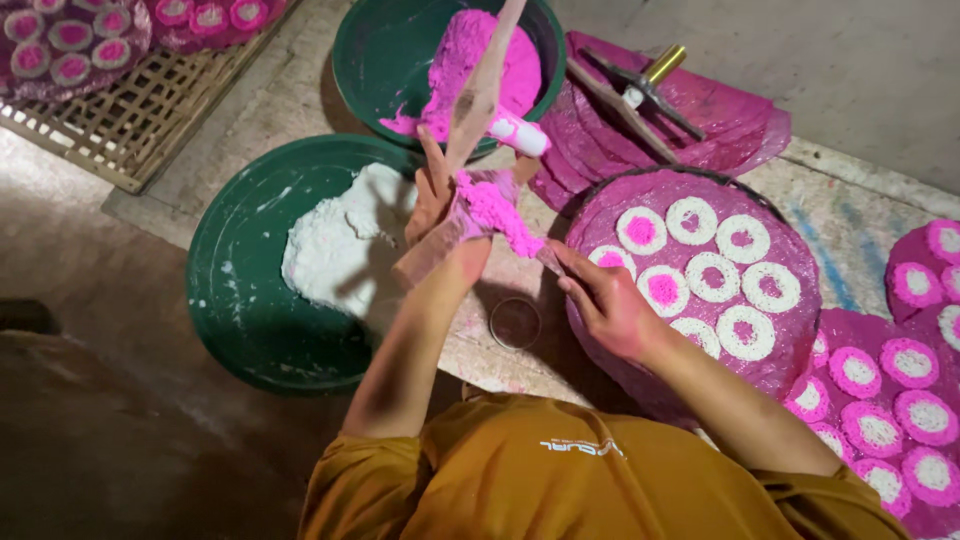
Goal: The person uses a handheld plunger tool to press white paste into circular molds on a pink glittery mat, then scoops pink paste into the center of each white ring. The finished two-toned circles are arranged on the mat and transferred to a nearby tray.
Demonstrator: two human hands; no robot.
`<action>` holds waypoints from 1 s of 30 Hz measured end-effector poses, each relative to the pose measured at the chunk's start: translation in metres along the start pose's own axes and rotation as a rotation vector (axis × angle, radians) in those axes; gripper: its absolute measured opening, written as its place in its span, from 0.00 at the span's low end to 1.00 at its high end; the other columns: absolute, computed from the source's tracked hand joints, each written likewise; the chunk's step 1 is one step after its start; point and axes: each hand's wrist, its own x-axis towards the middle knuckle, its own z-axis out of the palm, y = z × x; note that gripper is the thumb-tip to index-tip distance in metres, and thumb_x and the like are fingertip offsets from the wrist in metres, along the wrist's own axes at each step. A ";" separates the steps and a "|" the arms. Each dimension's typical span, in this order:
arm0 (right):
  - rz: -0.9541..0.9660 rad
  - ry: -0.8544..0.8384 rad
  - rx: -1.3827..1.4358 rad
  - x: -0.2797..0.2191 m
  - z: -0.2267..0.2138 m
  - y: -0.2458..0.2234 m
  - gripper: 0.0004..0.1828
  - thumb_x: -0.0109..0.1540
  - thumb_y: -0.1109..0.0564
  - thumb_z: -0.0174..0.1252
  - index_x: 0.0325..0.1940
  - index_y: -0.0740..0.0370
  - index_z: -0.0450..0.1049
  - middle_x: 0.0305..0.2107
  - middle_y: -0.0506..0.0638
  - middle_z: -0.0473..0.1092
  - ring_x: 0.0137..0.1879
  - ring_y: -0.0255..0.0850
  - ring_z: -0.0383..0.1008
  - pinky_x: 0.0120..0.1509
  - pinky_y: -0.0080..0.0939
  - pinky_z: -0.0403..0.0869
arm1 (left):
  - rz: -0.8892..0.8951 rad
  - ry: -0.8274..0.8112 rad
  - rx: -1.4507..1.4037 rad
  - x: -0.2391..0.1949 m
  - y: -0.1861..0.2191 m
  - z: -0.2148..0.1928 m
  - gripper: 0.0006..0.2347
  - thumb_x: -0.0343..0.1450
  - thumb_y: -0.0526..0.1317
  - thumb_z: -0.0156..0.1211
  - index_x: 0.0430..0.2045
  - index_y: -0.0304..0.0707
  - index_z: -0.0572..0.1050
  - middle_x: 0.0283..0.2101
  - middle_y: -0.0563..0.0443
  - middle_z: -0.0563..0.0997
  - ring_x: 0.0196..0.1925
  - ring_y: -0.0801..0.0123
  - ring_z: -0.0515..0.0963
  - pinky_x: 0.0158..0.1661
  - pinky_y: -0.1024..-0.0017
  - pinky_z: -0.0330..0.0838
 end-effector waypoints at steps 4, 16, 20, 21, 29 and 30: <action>-0.274 -0.101 0.139 0.003 -0.004 0.023 0.25 0.70 0.59 0.52 0.73 0.60 0.65 0.59 0.57 0.74 0.57 0.48 0.80 0.63 0.48 0.74 | -0.217 -0.117 -0.517 0.013 -0.041 0.004 0.44 0.72 0.51 0.66 0.74 0.37 0.38 0.65 0.26 0.62 0.60 0.42 0.72 0.56 0.53 0.69; -0.419 0.280 -0.444 0.231 -0.075 -0.026 0.32 0.70 0.54 0.52 0.78 0.66 0.57 0.64 0.66 0.64 0.69 0.55 0.64 0.73 0.49 0.65 | -0.130 -0.101 -1.697 -0.008 -0.110 0.000 0.14 0.67 0.30 0.55 0.47 0.31 0.74 0.38 0.51 0.74 0.37 0.72 0.74 0.35 0.76 0.70; -0.684 -0.030 1.036 0.155 -0.052 -0.058 0.43 0.69 0.37 0.54 0.83 0.47 0.43 0.68 0.62 0.60 0.70 0.48 0.67 0.77 0.50 0.68 | -0.128 -0.866 -2.135 -0.040 -0.045 -0.006 0.14 0.66 0.27 0.56 0.47 0.28 0.72 0.38 0.50 0.73 0.39 0.70 0.75 0.39 0.74 0.72; -0.613 -0.059 1.219 0.127 -0.049 -0.064 0.40 0.71 0.38 0.54 0.79 0.58 0.47 0.64 0.67 0.63 0.64 0.52 0.71 0.70 0.51 0.72 | -0.136 -1.179 -2.265 -0.047 -0.031 -0.004 0.15 0.68 0.25 0.57 0.50 0.27 0.73 0.40 0.51 0.73 0.43 0.70 0.75 0.42 0.75 0.71; -0.656 0.195 0.606 -0.025 -0.131 -0.072 0.33 0.73 0.49 0.56 0.75 0.63 0.52 0.64 0.68 0.63 0.55 0.55 0.78 0.53 0.51 0.84 | 0.544 -0.777 -0.850 -0.066 0.019 -0.008 0.17 0.67 0.44 0.71 0.46 0.37 0.75 0.44 0.48 0.81 0.46 0.66 0.80 0.48 0.64 0.75; -0.770 0.201 0.401 -0.038 -0.134 -0.067 0.25 0.74 0.52 0.53 0.72 0.61 0.57 0.65 0.70 0.63 0.55 0.56 0.78 0.54 0.52 0.84 | 0.565 -0.784 -0.655 -0.064 0.025 -0.012 0.16 0.67 0.48 0.72 0.42 0.39 0.76 0.40 0.49 0.82 0.43 0.66 0.82 0.44 0.66 0.76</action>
